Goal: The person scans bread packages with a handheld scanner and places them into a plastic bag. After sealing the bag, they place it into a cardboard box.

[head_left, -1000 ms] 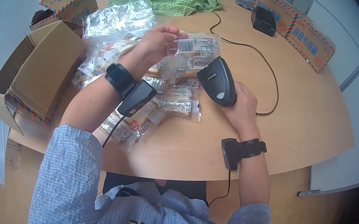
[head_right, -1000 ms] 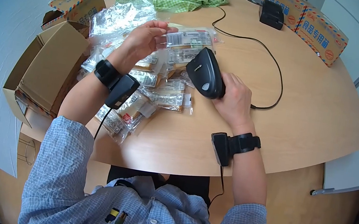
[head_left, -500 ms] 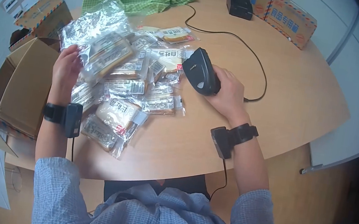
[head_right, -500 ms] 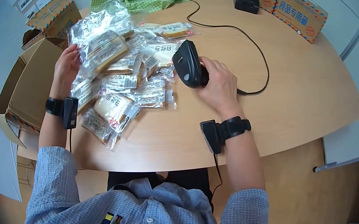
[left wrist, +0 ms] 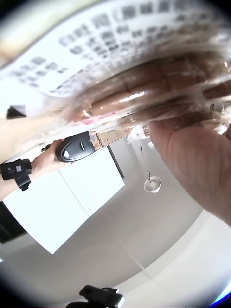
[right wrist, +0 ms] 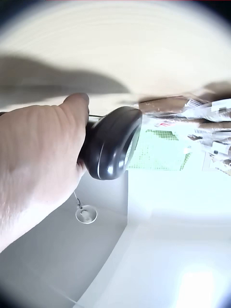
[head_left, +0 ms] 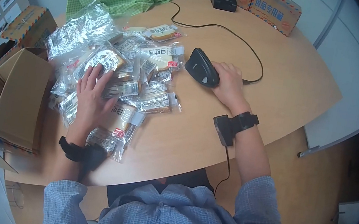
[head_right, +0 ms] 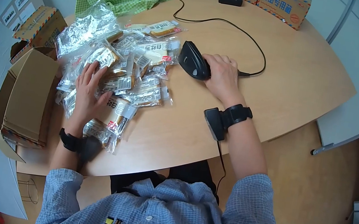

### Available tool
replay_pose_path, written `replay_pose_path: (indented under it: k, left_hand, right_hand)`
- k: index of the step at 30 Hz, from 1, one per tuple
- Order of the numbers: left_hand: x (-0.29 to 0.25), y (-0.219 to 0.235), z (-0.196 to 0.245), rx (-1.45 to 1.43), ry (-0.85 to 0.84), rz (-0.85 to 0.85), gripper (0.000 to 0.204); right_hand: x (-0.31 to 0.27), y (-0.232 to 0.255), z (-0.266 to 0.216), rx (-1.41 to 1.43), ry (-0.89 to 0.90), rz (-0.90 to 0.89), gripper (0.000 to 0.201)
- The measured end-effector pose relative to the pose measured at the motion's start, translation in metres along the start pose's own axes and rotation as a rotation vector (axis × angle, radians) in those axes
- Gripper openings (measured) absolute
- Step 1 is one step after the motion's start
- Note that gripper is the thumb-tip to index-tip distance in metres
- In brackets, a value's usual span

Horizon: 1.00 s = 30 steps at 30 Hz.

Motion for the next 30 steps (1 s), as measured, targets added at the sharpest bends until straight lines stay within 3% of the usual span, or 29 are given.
replay_pose_path:
  k: [5, 16, 22, 26, 30]
  left_hand:
    - [-0.008, 0.000, 0.002, -0.035, -0.011, 0.006, 0.062]
    - [-0.023, 0.006, -0.011, -0.125, -0.004, -0.010, 0.061]
    - [-0.037, 0.009, -0.017, -0.110, -0.010, -0.039, 0.066]
    - [-0.047, 0.017, -0.020, -0.177, 0.004, -0.053, 0.072]
    - [-0.058, 0.015, -0.020, -0.183, -0.007, -0.143, 0.087]
  right_hand:
    - [-0.004, -0.012, 0.021, -0.174, -0.058, -0.129, 0.033]
    - [-0.010, 0.008, 0.090, -0.261, 0.075, -0.298, 0.043]
    - [-0.011, 0.032, 0.104, -0.299, -0.041, -0.363, 0.045]
    - [-0.007, 0.036, 0.097, -0.261, -0.069, -0.367, 0.058]
    - [-0.008, 0.037, 0.126, -0.345, -0.167, -0.473, 0.069]
Point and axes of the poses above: each hand's wrist, its own x-axis towards the middle knuckle, its own y-axis out of the back of the hand, z = x × y, the point moved 7 cm from there along x, towards the middle knuckle, and after that the axes turned 1 degree about x, right-handed, at the moved point
